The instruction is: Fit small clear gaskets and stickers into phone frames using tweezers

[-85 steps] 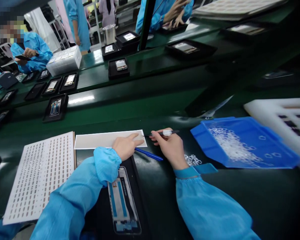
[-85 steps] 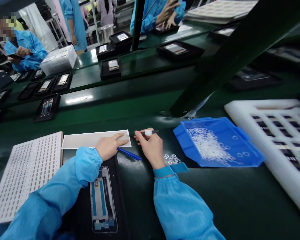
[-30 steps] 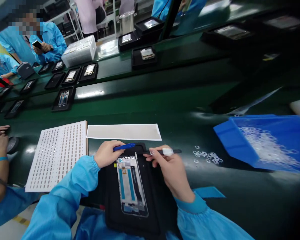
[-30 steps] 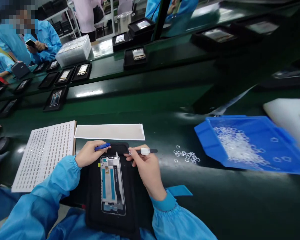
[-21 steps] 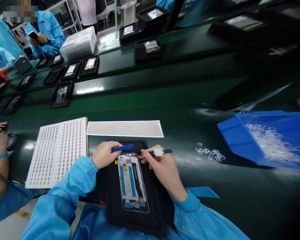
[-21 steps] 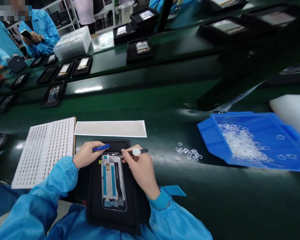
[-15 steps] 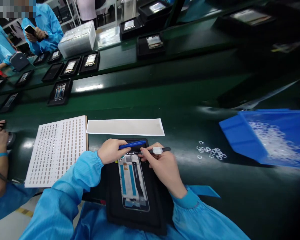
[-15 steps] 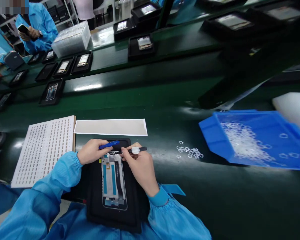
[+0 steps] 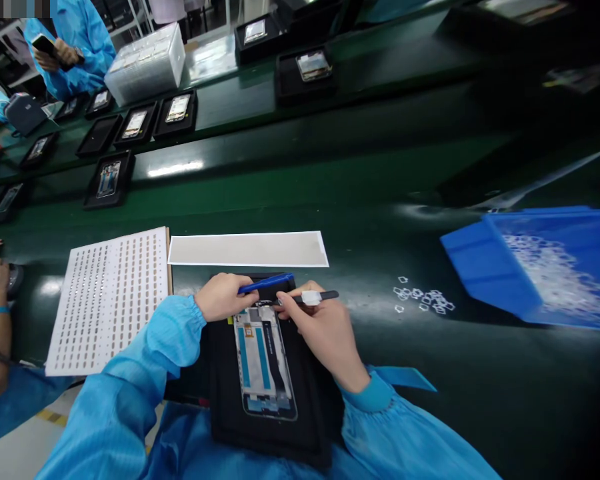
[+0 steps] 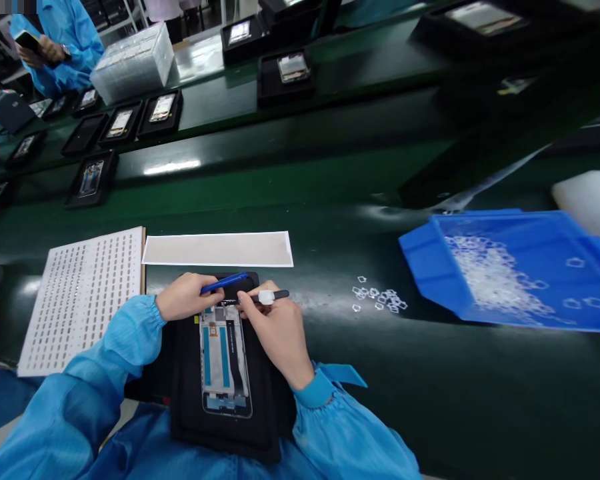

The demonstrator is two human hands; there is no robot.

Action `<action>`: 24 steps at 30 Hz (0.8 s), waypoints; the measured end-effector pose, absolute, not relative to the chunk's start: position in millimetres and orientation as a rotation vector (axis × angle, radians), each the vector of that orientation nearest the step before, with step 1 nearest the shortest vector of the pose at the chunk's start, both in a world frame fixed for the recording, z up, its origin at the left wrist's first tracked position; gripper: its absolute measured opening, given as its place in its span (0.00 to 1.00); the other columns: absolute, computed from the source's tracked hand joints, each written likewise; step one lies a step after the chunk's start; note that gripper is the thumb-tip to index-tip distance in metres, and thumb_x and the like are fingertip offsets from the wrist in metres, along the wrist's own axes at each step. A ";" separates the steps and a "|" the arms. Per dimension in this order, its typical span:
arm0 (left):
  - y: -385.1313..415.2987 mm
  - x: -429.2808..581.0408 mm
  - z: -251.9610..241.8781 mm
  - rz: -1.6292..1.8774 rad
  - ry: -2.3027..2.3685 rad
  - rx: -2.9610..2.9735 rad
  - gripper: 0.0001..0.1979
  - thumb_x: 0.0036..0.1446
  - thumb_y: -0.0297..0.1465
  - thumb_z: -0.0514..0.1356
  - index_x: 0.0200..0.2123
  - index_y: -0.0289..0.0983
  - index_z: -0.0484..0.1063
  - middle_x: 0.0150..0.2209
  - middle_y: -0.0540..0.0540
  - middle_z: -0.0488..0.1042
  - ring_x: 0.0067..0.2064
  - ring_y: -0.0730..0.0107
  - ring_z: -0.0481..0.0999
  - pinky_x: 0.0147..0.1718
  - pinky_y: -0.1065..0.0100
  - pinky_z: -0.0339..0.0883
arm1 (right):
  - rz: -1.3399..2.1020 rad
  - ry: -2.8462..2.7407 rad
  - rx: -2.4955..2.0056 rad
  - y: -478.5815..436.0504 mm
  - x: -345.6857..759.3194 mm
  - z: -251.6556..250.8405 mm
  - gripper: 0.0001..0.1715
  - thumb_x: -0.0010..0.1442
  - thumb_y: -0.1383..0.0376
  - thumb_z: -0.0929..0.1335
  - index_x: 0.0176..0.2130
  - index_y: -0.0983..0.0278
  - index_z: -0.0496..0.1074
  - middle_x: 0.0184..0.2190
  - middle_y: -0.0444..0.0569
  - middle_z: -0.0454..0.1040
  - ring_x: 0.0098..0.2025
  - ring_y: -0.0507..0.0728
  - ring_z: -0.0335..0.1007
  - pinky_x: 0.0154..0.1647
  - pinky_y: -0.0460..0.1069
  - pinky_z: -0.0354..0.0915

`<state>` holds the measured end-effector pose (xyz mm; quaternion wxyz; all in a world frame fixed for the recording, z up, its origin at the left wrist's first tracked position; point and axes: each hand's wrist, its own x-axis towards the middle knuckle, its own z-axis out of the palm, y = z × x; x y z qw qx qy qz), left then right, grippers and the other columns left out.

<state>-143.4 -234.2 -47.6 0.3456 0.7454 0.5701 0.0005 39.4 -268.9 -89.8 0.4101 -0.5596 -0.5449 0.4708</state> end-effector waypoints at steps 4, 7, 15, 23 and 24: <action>-234.1 -143.4 -46.9 -0.006 1.458 1.937 0.09 0.56 0.33 0.57 0.34 0.39 0.76 0.24 0.53 0.72 0.24 0.73 0.67 0.26 0.72 0.55 | 1.183 -1.384 -1.402 -269.6 39.6 -92.1 0.24 0.58 0.45 0.69 0.29 0.63 0.70 0.23 0.48 0.73 0.24 0.59 0.73 0.23 0.48 0.66; -234.3 -143.3 -47.0 -0.015 1.456 1.938 0.08 0.56 0.33 0.56 0.33 0.39 0.76 0.23 0.53 0.71 0.24 0.74 0.66 0.26 0.72 0.54 | 1.178 -1.393 -1.405 -269.8 39.9 -93.0 0.24 0.58 0.45 0.69 0.29 0.63 0.70 0.24 0.47 0.73 0.25 0.59 0.74 0.23 0.48 0.66; -234.6 -143.2 -46.3 -0.038 1.460 1.951 0.09 0.56 0.33 0.56 0.34 0.39 0.75 0.23 0.54 0.70 0.23 0.74 0.66 0.25 0.72 0.54 | 1.161 -1.418 -1.417 -270.3 40.4 -92.5 0.23 0.59 0.46 0.68 0.29 0.63 0.70 0.23 0.48 0.73 0.27 0.60 0.74 0.25 0.48 0.67; -236.8 -137.1 -44.2 -0.145 1.528 1.966 0.09 0.57 0.36 0.57 0.37 0.41 0.75 0.28 0.52 0.75 0.30 0.69 0.74 0.29 0.71 0.60 | 1.111 -1.466 -1.418 -269.3 39.6 -92.2 0.20 0.59 0.49 0.67 0.28 0.62 0.69 0.23 0.47 0.73 0.27 0.60 0.74 0.26 0.49 0.67; -237.4 -135.9 -43.7 -0.172 1.549 1.973 0.09 0.57 0.36 0.57 0.38 0.42 0.75 0.29 0.52 0.76 0.32 0.67 0.75 0.30 0.71 0.61 | 1.109 -1.478 -1.424 -269.4 40.0 -92.1 0.20 0.59 0.49 0.67 0.28 0.61 0.68 0.23 0.47 0.73 0.27 0.60 0.74 0.26 0.49 0.67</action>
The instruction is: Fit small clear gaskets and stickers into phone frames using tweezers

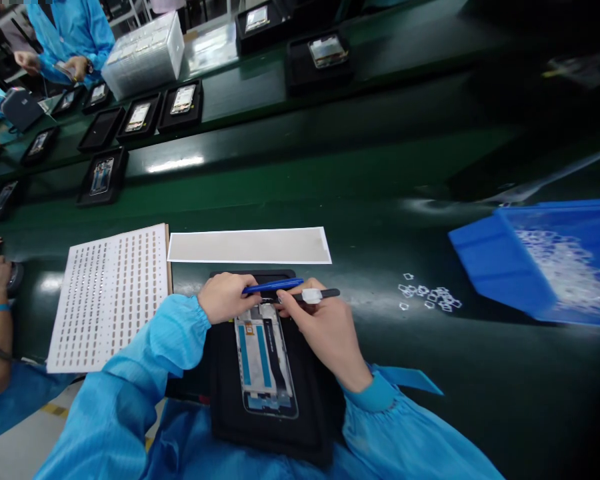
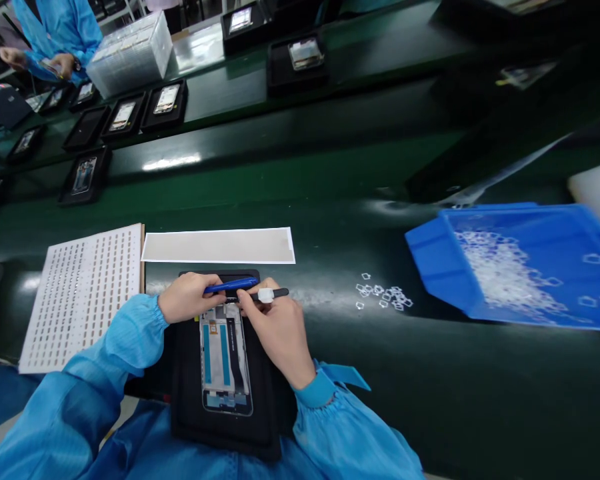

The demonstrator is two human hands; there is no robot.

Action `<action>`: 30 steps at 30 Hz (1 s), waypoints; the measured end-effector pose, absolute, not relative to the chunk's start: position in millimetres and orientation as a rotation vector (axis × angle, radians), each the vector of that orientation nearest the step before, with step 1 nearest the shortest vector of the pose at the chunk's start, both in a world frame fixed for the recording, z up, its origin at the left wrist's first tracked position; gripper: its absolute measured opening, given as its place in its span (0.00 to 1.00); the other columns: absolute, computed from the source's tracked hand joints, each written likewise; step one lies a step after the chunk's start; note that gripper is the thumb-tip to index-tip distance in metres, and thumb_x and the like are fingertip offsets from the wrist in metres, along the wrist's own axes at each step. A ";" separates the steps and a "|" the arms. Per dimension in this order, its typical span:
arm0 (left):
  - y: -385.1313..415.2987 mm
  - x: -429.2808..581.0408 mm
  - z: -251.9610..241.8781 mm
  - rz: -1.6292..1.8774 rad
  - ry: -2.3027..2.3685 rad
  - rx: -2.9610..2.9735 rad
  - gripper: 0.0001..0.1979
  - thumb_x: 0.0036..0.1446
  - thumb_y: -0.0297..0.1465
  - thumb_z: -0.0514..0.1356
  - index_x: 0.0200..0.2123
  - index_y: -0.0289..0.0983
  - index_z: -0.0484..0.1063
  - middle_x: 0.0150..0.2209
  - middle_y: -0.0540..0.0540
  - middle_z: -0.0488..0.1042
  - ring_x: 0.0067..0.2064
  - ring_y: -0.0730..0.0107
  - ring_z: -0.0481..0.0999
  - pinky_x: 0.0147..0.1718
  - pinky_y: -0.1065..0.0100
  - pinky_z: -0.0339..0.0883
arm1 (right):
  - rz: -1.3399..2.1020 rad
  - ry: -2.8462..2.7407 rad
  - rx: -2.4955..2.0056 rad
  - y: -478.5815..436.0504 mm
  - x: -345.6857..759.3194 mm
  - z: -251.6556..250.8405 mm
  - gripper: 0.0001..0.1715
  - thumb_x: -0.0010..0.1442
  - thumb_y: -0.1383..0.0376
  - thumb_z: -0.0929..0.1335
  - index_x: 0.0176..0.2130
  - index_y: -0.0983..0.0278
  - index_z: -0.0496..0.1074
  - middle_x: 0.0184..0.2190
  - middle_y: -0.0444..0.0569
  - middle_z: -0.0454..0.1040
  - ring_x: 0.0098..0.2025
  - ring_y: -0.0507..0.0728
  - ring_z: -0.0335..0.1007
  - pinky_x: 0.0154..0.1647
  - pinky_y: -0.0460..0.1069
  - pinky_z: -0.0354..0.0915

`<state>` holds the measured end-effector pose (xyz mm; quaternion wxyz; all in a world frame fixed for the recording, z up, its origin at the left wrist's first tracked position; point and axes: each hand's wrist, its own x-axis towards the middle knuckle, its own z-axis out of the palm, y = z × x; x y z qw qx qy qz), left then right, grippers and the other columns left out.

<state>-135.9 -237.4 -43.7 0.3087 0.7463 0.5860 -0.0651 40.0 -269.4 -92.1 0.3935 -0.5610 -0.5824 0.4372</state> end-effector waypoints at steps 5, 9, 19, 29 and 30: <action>-238.3 -132.9 -42.6 -0.264 1.573 2.023 0.10 0.58 0.38 0.56 0.41 0.44 0.74 0.32 0.51 0.78 0.38 0.61 0.78 0.34 0.67 0.66 | 1.173 -1.449 -1.418 -271.7 44.6 -93.9 0.21 0.59 0.47 0.67 0.29 0.61 0.65 0.22 0.47 0.74 0.24 0.59 0.73 0.21 0.48 0.65; -237.2 -133.5 -43.1 -0.264 1.573 2.017 0.11 0.59 0.38 0.55 0.41 0.44 0.73 0.32 0.51 0.78 0.38 0.60 0.78 0.35 0.66 0.68 | 1.197 -1.439 -1.405 -273.3 47.0 -94.9 0.22 0.60 0.47 0.67 0.30 0.62 0.68 0.23 0.49 0.74 0.24 0.59 0.72 0.20 0.48 0.65; -236.0 -133.9 -41.2 -0.260 1.556 2.000 0.10 0.58 0.37 0.55 0.40 0.43 0.74 0.31 0.51 0.78 0.37 0.62 0.78 0.35 0.68 0.67 | 1.097 -1.641 -1.441 -270.6 45.2 -86.7 0.18 0.61 0.51 0.65 0.29 0.62 0.68 0.24 0.47 0.73 0.24 0.58 0.71 0.22 0.48 0.62; -237.0 -135.5 -42.5 -0.242 1.574 1.967 0.11 0.58 0.38 0.56 0.41 0.44 0.74 0.31 0.52 0.78 0.37 0.62 0.78 0.35 0.67 0.67 | 1.291 -1.475 -1.361 -271.6 48.0 -94.0 0.24 0.59 0.45 0.68 0.29 0.63 0.69 0.23 0.48 0.72 0.24 0.57 0.70 0.23 0.48 0.65; -237.1 -135.4 -42.7 -0.242 1.574 1.969 0.11 0.58 0.39 0.56 0.41 0.44 0.74 0.32 0.51 0.78 0.37 0.62 0.78 0.35 0.67 0.67 | 1.293 -1.486 -1.358 -271.8 47.9 -93.5 0.24 0.59 0.45 0.68 0.29 0.63 0.70 0.24 0.48 0.72 0.25 0.57 0.71 0.23 0.48 0.66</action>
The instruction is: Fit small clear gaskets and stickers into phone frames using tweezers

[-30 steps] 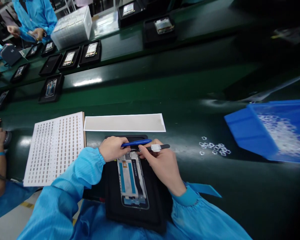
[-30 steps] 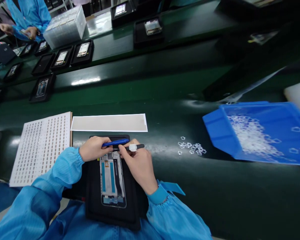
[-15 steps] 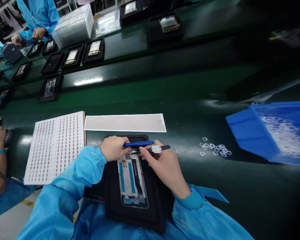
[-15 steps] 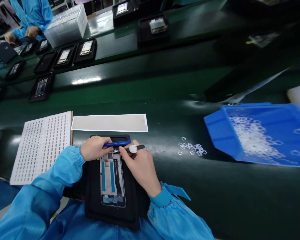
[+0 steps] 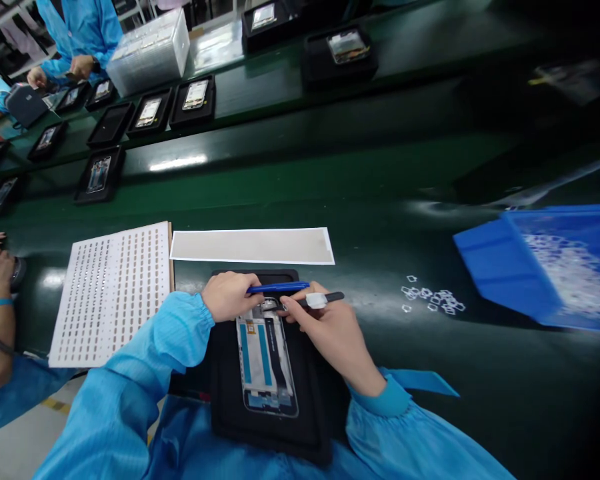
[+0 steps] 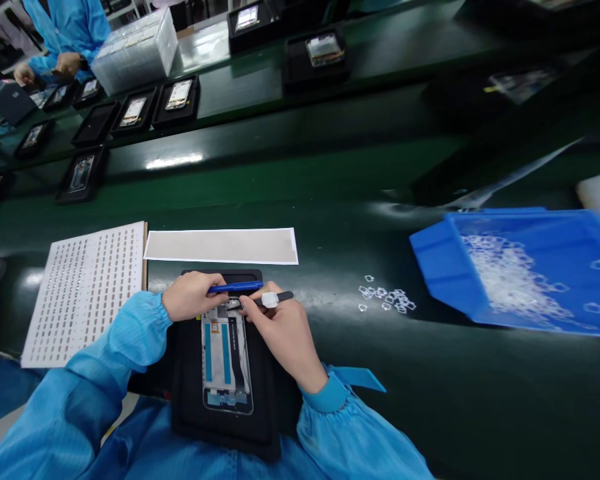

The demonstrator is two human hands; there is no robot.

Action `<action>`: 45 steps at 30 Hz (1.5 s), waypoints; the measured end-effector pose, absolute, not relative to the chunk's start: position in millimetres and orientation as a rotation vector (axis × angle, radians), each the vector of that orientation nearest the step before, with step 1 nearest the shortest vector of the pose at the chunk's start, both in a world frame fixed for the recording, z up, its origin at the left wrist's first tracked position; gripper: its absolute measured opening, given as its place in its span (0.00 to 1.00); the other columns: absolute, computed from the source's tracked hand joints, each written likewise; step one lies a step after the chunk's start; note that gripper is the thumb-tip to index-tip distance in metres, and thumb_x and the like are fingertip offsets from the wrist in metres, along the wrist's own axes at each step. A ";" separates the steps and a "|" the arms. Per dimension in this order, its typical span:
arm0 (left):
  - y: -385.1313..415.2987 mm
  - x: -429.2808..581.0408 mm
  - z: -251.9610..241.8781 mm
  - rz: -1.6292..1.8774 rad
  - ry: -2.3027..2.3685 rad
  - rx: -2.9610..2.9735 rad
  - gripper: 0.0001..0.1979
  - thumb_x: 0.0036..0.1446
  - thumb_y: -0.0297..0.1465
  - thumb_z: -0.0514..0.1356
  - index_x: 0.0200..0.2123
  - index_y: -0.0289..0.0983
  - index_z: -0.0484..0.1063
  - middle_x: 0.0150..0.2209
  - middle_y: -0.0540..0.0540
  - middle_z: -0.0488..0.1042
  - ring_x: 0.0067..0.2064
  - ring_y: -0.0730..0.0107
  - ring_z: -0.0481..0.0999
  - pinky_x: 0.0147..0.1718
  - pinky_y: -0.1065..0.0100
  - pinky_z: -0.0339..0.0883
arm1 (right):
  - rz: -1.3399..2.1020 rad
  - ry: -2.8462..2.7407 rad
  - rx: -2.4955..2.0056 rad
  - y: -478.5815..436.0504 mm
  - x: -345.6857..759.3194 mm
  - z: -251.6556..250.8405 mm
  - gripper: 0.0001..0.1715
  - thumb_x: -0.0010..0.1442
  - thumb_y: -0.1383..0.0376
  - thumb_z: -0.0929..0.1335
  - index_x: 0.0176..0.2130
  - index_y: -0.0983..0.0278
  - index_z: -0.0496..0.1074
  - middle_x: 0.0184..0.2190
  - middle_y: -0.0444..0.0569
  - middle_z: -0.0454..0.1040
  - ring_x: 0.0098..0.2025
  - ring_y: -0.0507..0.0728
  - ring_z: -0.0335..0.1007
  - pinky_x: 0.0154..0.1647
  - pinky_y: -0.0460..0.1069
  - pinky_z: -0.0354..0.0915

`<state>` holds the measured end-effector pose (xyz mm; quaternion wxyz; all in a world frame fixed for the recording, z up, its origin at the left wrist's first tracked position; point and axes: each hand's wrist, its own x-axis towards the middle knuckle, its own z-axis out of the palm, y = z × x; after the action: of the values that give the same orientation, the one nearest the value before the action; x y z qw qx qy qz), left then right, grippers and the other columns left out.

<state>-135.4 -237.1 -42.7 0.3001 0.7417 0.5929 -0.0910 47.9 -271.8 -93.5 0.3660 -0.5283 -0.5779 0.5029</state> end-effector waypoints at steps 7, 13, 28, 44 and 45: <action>-238.3 -135.2 -40.7 -0.243 1.580 1.960 0.11 0.59 0.38 0.55 0.41 0.44 0.74 0.31 0.51 0.78 0.37 0.64 0.77 0.35 0.68 0.67 | 1.406 -1.373 -1.313 -270.4 47.8 -88.5 0.29 0.54 0.40 0.70 0.28 0.63 0.68 0.22 0.49 0.73 0.24 0.58 0.72 0.23 0.49 0.67; -239.0 -139.3 -41.4 -0.216 1.513 1.982 0.10 0.58 0.37 0.57 0.41 0.42 0.73 0.31 0.52 0.77 0.35 0.66 0.77 0.34 0.70 0.66 | 1.541 -1.054 -1.252 -268.0 53.3 -93.0 0.31 0.46 0.41 0.76 0.26 0.64 0.68 0.20 0.49 0.73 0.20 0.55 0.70 0.19 0.46 0.66; -255.8 -114.0 -33.6 -0.602 1.509 2.431 0.09 0.62 0.31 0.54 0.44 0.35 0.67 0.42 0.42 0.71 0.35 0.58 0.79 0.28 0.63 0.67 | 1.200 -0.528 -1.179 -256.6 70.4 -101.8 0.27 0.42 0.51 0.78 0.29 0.62 0.64 0.20 0.43 0.71 0.20 0.52 0.70 0.20 0.43 0.65; -354.3 -179.3 -37.3 0.027 1.816 2.066 0.19 0.66 0.36 0.49 0.58 0.45 0.66 0.43 0.47 0.74 0.39 0.67 0.78 0.34 0.69 0.73 | 1.196 -0.639 -1.204 -267.2 50.6 -110.0 0.27 0.48 0.46 0.75 0.33 0.62 0.66 0.24 0.43 0.70 0.29 0.56 0.75 0.31 0.48 0.70; -365.2 -183.5 -40.8 0.065 1.892 2.012 0.20 0.65 0.35 0.50 0.59 0.45 0.65 0.43 0.46 0.74 0.39 0.66 0.78 0.35 0.68 0.74 | 1.161 -0.661 -1.213 -268.7 48.7 -110.4 0.26 0.50 0.46 0.74 0.34 0.62 0.67 0.26 0.44 0.71 0.30 0.56 0.75 0.33 0.48 0.70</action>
<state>-183.5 -365.2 -40.8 0.1885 0.7153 0.6726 0.0231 48.7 -268.7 -110.4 0.6197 -0.5276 -0.2875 0.5049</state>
